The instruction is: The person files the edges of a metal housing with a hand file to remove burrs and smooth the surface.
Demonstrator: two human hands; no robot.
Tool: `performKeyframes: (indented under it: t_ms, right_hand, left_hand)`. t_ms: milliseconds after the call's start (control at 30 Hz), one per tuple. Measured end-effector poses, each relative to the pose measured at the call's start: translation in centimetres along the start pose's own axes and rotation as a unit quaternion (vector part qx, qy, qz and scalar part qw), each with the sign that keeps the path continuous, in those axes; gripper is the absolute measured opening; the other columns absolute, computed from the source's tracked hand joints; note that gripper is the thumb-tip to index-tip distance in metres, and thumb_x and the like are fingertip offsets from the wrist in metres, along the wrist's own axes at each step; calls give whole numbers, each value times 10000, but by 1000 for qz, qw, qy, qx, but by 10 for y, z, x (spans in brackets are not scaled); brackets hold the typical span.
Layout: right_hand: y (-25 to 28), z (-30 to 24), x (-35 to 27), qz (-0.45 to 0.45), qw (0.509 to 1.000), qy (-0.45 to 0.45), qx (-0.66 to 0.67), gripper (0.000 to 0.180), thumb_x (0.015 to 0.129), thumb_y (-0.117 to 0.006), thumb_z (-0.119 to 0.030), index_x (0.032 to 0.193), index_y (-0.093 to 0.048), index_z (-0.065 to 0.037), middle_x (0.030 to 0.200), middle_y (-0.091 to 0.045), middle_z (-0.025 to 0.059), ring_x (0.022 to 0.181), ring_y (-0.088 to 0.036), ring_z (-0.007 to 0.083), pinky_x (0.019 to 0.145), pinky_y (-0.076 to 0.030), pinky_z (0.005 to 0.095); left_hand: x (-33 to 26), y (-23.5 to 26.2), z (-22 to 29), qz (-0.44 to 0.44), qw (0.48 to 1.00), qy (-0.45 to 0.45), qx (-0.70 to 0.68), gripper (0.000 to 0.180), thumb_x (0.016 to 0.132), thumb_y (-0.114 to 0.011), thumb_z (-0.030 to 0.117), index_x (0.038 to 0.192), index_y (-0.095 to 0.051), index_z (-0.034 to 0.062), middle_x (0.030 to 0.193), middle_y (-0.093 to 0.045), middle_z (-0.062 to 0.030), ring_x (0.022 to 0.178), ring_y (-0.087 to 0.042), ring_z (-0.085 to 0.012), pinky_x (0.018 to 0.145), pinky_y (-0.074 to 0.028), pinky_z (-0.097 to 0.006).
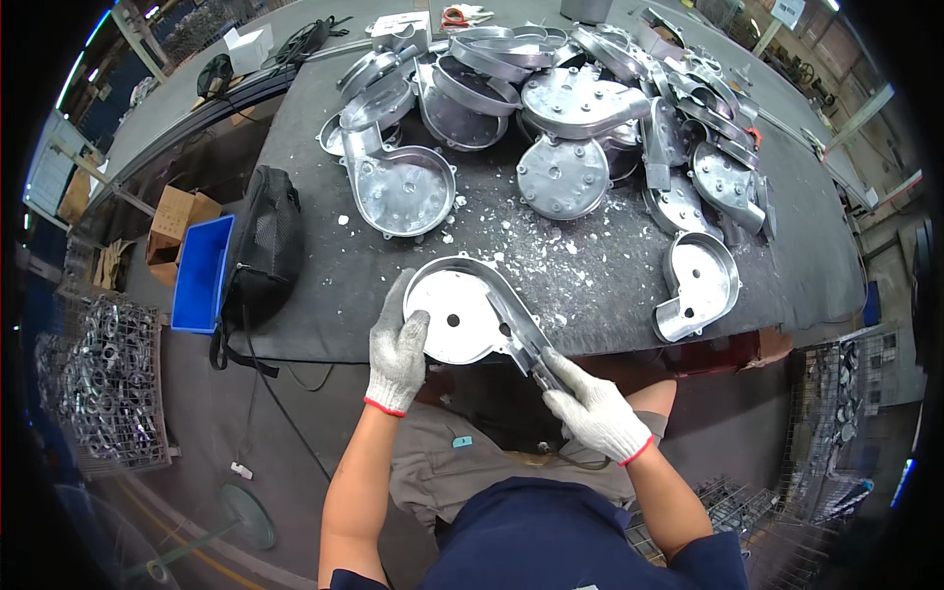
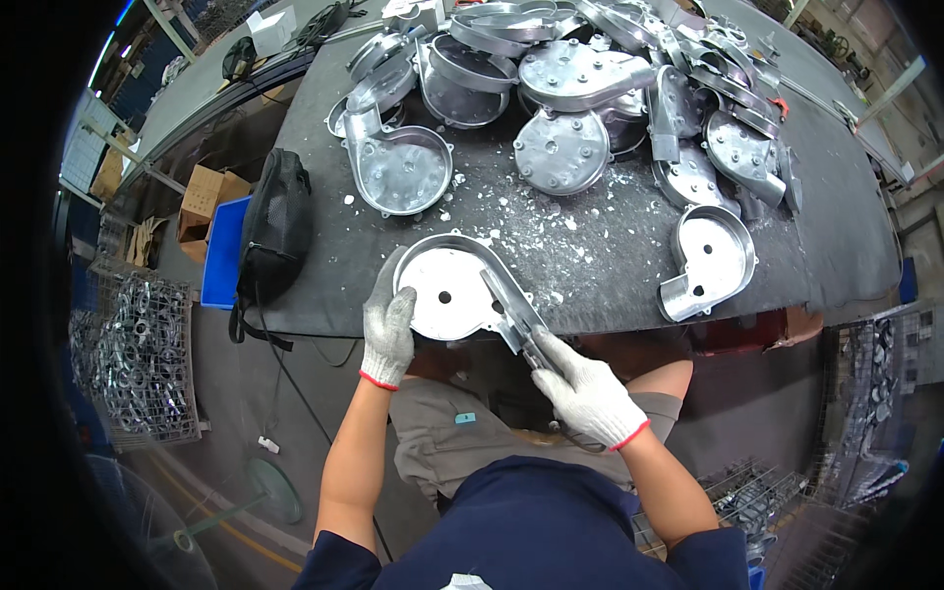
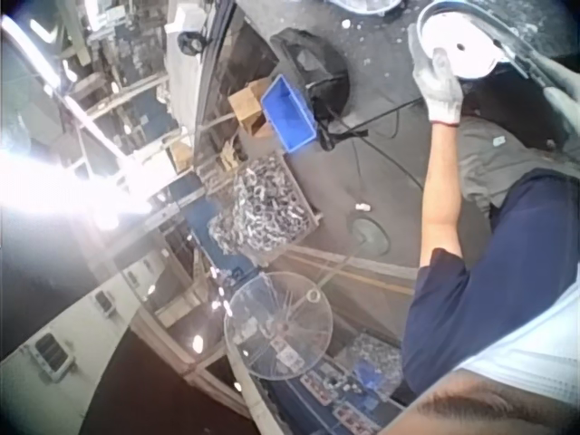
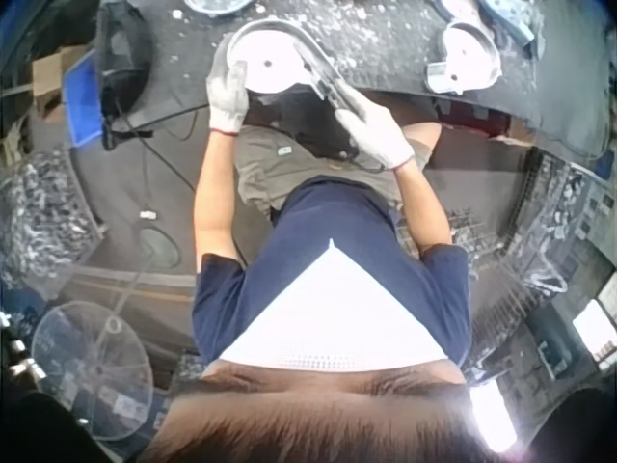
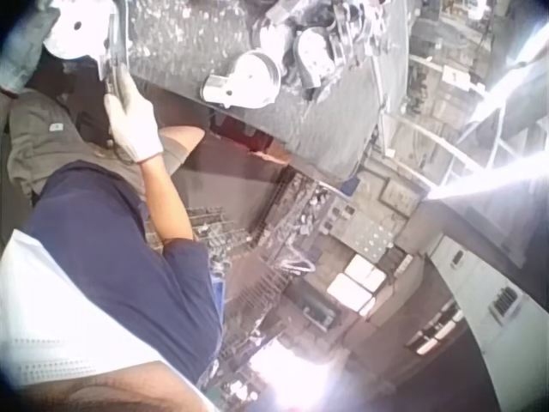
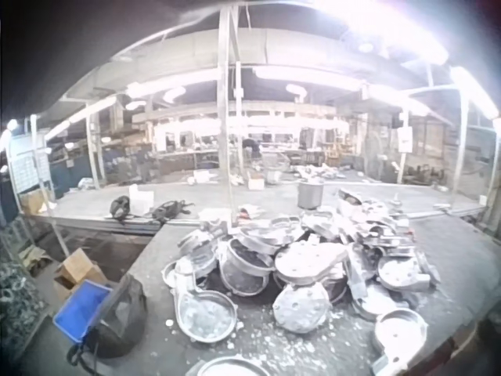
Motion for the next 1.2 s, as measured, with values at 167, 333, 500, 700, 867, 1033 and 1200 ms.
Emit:
performKeyframes:
  t_ms: [167, 333, 500, 700, 867, 1033, 1200]
  right_hand:
    - [2, 7, -9, 2, 1000, -21, 9, 644, 1068, -665, -219, 1657, -491, -27, 1512, -685, 248, 1435, -657, 327, 1172, -499, 369]
    - [-1, 6, 3, -1, 999, -32, 23, 666, 1065, -679, -215, 1683, -477, -69, 1404, -759, 211, 1109, -785, 212, 1004, -588, 346]
    - [-1, -22, 19, -49, 991, -105, 62, 658, 1066, -676, -227, 1694, -497, -142, 927, -720, 30, 613, -599, 68, 597, -541, 281]
    - [-5, -32, 30, -32, 994, -102, 16, 675, 1063, -673, -205, 1702, -475, -115, 931, -682, 15, 622, -584, 69, 593, -539, 266]
    - [-10, -35, 32, -29, 990, -109, 82, 658, 1068, -663, -165, 1697, -481, -99, 981, -703, 17, 613, -544, 57, 583, -519, 257]
    - [-12, -47, 32, -47, 995, -87, 12, 627, 1062, -701, -175, 1658, -530, -81, 1093, -773, 80, 732, -677, 100, 705, -588, 291]
    - [-14, -56, 25, -75, 992, 43, -88, 584, 1052, -719, -190, 1603, -578, -54, 1346, -782, 206, 1179, -770, 216, 1038, -579, 345]
  left_hand:
    - [-2, 0, -4, -2, 999, -19, 31, 608, 1061, -614, 148, 1615, -495, -72, 1526, -661, -259, 1401, -647, -300, 1183, -492, -398]
    - [-1, -1, 1, -3, 1000, -1, 6, 604, 1066, -626, 168, 1608, -504, -69, 1548, -646, -269, 1419, -646, -319, 1184, -494, -404]
    - [-2, 2, -6, -2, 1000, -21, 12, 589, 1075, -620, 168, 1607, -509, -60, 1543, -649, -275, 1422, -650, -331, 1177, -501, -403]
    - [1, -4, -2, -16, 1000, -8, 20, 551, 1122, -593, 217, 1601, -514, -43, 1528, -646, -305, 1437, -639, -407, 1168, -503, -417]
    - [-3, -2, 6, -13, 999, -1, 34, 542, 1129, -575, 220, 1604, -511, -33, 1446, -685, -326, 1373, -679, -436, 1128, -528, -425]
    - [0, -1, 1, -59, 998, 34, 2, 529, 1148, -548, 243, 1607, -518, -17, 1387, -717, -316, 1321, -713, -425, 1105, -541, -420]
    - [4, -7, -1, -57, 998, 41, -2, 459, 1194, -501, 271, 1530, -618, -19, 1458, -708, -255, 1359, -684, -335, 1163, -492, -396]
Point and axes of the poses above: each hand's wrist, its own x-axis towards the middle knuckle, its own y-axis out of the back of the hand, z = x × y, the point moved 5 cm from there along x, towards the middle knuckle
